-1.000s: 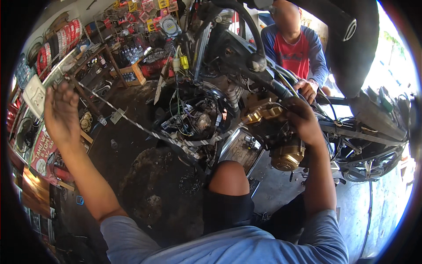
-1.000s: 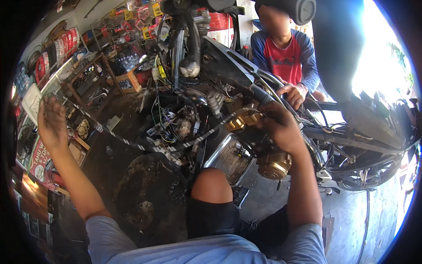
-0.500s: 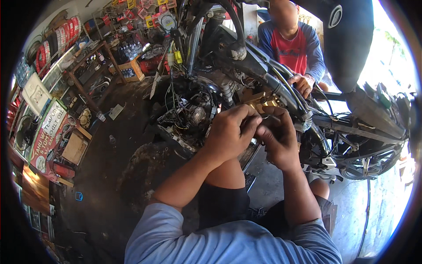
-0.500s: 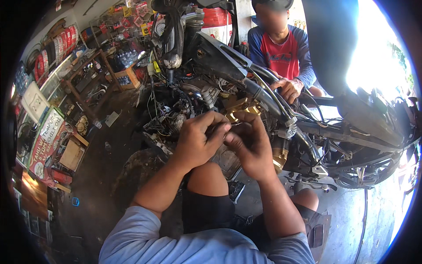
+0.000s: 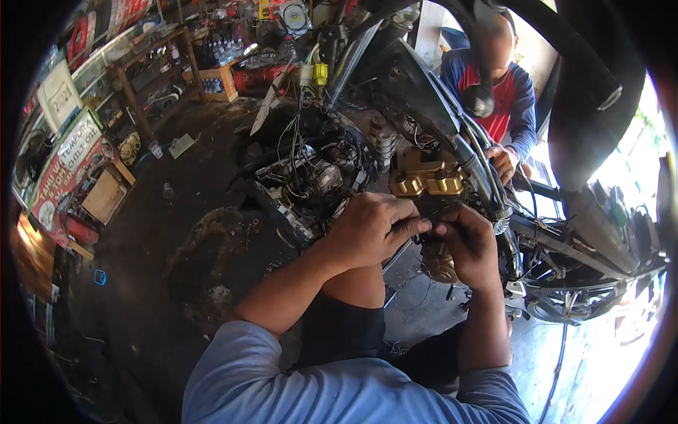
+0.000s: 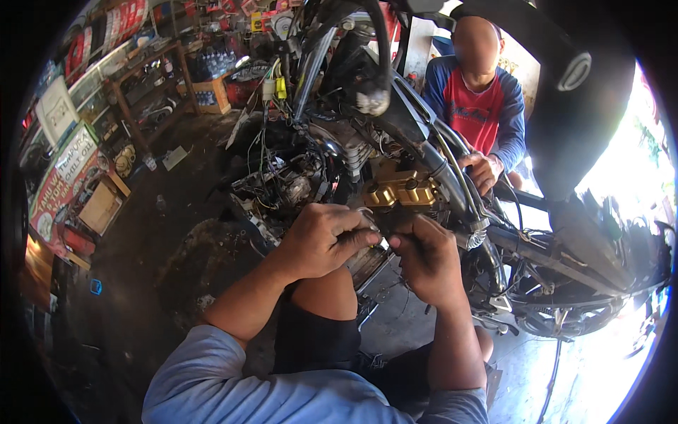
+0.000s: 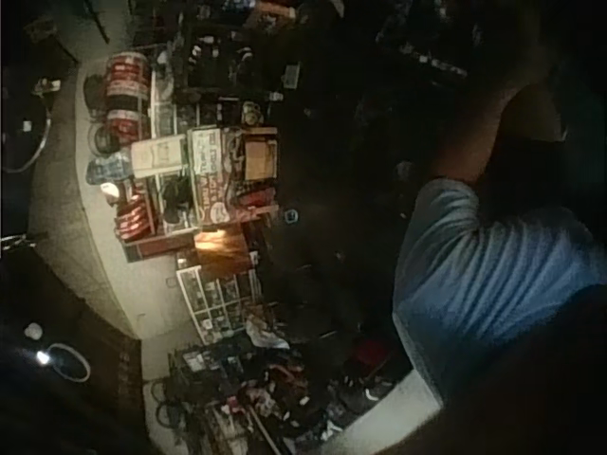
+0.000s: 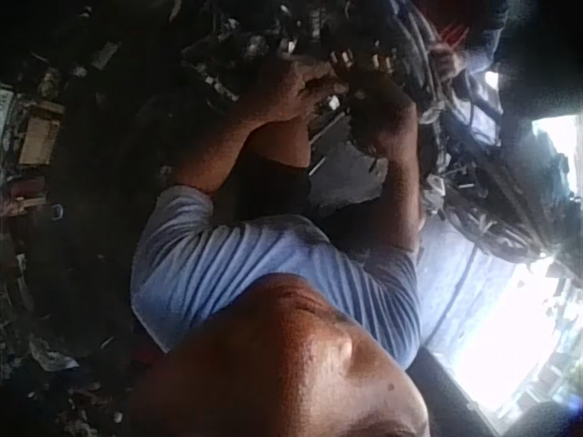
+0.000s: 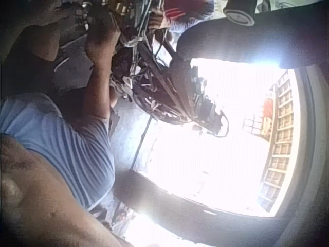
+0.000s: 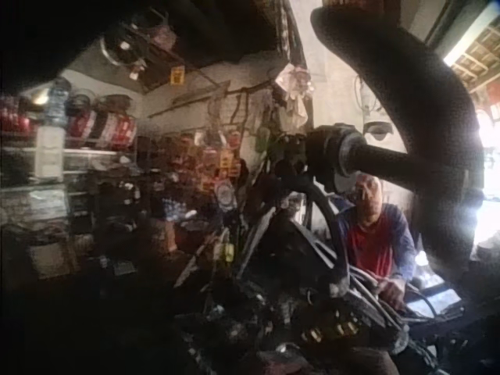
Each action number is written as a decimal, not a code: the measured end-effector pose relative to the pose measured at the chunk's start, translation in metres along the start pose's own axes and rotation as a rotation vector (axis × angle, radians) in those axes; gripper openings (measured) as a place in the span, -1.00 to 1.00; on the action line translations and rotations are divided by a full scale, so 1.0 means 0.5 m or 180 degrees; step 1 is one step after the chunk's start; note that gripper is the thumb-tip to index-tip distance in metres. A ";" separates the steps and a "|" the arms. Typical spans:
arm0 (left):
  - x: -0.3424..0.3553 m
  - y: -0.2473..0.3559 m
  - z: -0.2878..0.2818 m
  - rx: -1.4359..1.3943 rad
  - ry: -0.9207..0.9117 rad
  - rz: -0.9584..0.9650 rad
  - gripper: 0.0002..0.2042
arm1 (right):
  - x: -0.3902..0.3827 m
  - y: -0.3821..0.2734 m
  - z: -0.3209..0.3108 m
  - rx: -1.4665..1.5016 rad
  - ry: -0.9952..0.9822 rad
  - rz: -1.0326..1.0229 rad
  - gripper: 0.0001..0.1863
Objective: Repairing or modifying the electrical wiring of a motorcycle engine.
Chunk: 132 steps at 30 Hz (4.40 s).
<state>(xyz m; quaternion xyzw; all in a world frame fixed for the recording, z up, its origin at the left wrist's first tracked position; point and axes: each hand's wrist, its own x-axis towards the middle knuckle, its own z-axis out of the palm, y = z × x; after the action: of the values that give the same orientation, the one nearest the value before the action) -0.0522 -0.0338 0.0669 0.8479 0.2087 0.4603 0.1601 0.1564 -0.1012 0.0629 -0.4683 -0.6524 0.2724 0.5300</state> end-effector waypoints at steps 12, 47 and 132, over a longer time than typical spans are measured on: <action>0.011 -0.036 0.007 -0.0030 0.1990 0.0069 -0.92 | 0.053 -0.043 0.017 -0.1945 0.0734 -0.0514 -0.89; 0.133 -0.085 0.214 -0.5481 0.3244 -0.1256 -0.65 | 0.220 0.043 0.074 -0.2818 0.1018 -0.1981 -0.67; 0.211 -0.295 -0.014 0.2524 0.1052 -0.1421 -0.81 | 0.453 0.067 0.135 -0.3503 0.0012 -0.2860 -0.82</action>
<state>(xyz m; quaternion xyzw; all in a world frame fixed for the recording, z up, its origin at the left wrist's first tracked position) -0.0369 0.1468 0.0772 0.6935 0.5676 0.4282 -0.1159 0.1034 0.1261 0.1138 -0.3541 -0.8244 -0.3424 0.2787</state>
